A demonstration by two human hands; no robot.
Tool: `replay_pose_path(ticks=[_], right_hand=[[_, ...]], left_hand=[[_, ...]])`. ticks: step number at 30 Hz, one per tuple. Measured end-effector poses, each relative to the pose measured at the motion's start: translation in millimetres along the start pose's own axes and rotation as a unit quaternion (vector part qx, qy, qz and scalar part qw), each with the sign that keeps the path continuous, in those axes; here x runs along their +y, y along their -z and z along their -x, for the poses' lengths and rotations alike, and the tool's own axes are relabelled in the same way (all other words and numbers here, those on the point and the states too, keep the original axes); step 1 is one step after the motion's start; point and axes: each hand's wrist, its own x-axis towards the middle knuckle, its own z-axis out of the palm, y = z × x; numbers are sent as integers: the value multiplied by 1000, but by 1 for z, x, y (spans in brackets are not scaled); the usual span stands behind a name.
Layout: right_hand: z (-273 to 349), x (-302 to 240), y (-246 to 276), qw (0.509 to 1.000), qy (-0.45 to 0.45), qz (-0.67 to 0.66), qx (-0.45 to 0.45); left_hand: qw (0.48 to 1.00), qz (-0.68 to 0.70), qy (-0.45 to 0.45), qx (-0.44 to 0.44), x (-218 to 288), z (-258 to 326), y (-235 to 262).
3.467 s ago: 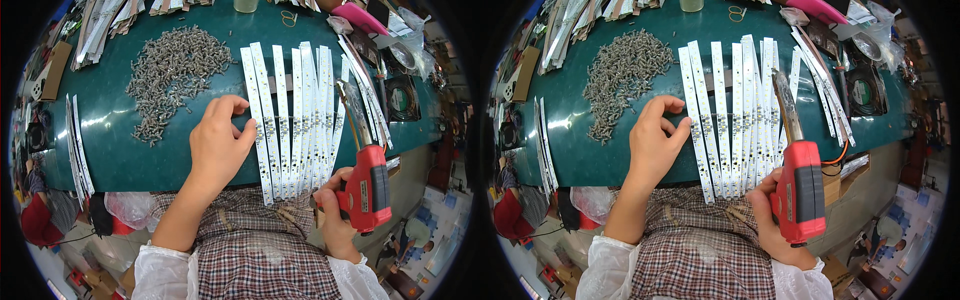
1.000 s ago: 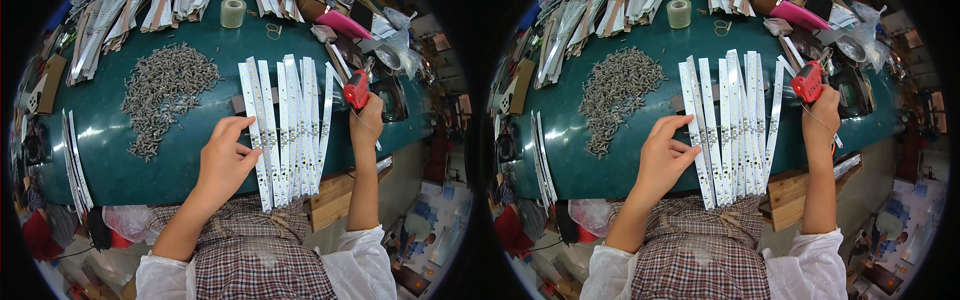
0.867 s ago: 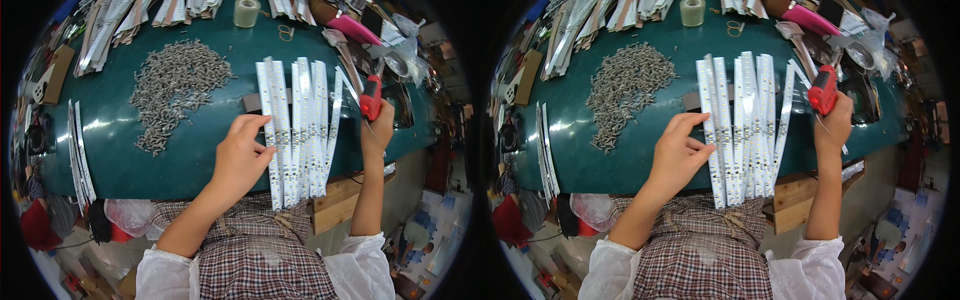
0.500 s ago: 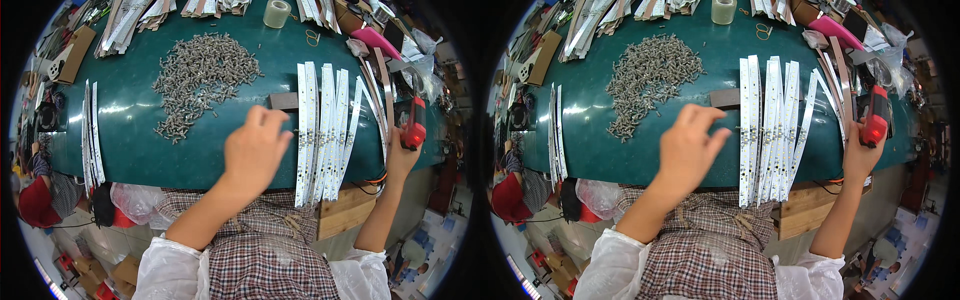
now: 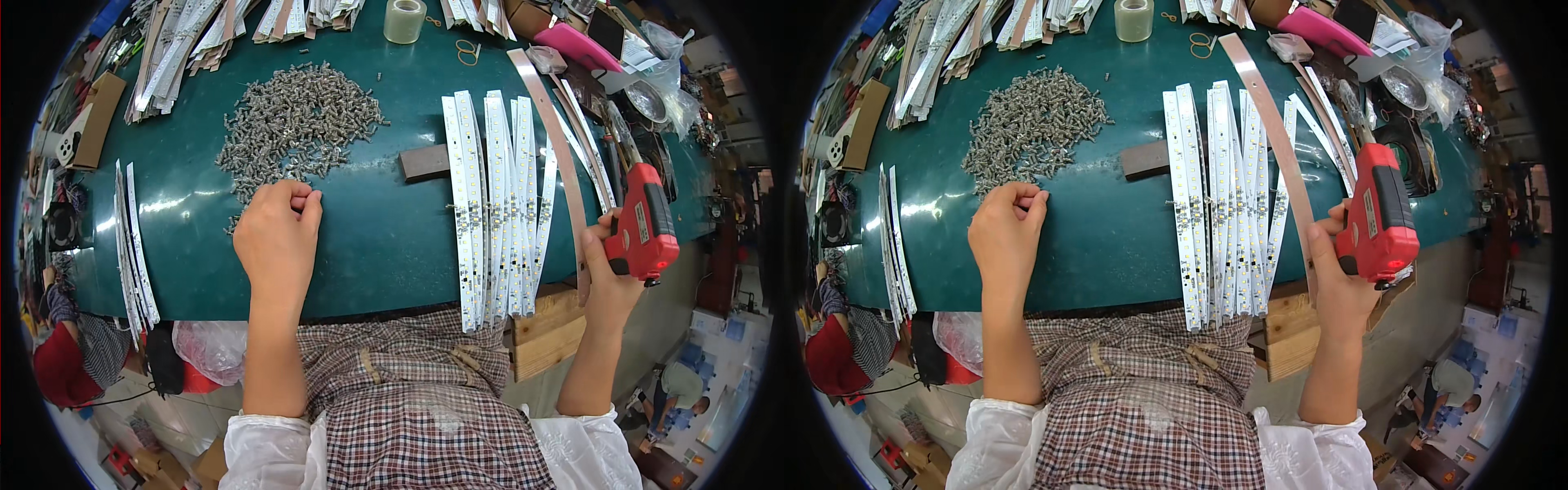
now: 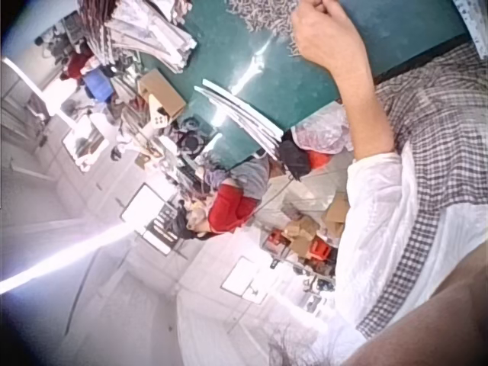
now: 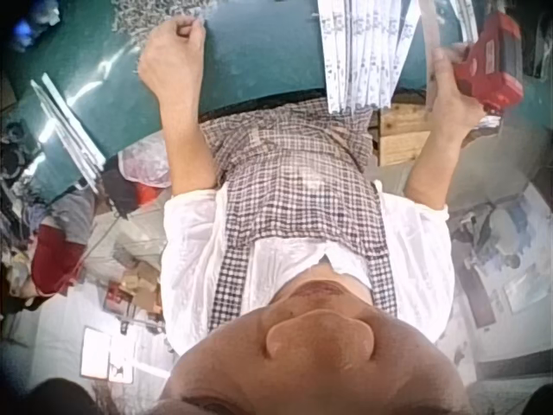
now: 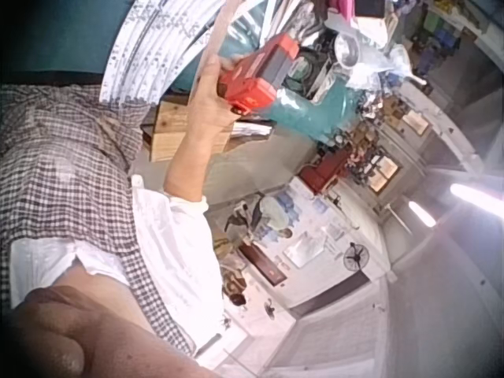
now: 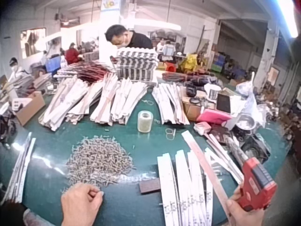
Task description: The person attaches small components onto LED light strips by hand and solders them using a soldering gun.
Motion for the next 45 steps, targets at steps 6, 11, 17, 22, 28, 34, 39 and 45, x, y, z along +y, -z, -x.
replay_pose_path(ticks=[6, 11, 17, 22, 28, 34, 39, 45], right_hand=[[17, -24, -12, 999, -54, -9, -2], [31, -31, -13, 999, -28, -30, -10], [49, -55, -21, 980, -130, -119, -91], [56, -57, -17, 964, -170, -151, -136], [65, -53, -17, 980, -121, -46, -152], [71, -39, -23, 992, -43, -15, -119], [76, -44, -29, 992, -76, -67, -69], [78, -42, -35, 990, -86, -72, -86]], left_hand=[[997, -44, -45, 34, -3, -1, -4], [887, 416, 106, -172, 33, 10, 3], [594, 719, 37, -358, 82, 38, 3], [518, 761, 35, -389, 96, 45, -4], [557, 729, 77, -390, 99, 49, -2], [589, 699, 122, -386, 100, 52, -4], [639, 650, 164, -379, 98, 47, -1], [640, 660, 154, -362, 94, 49, -3]])
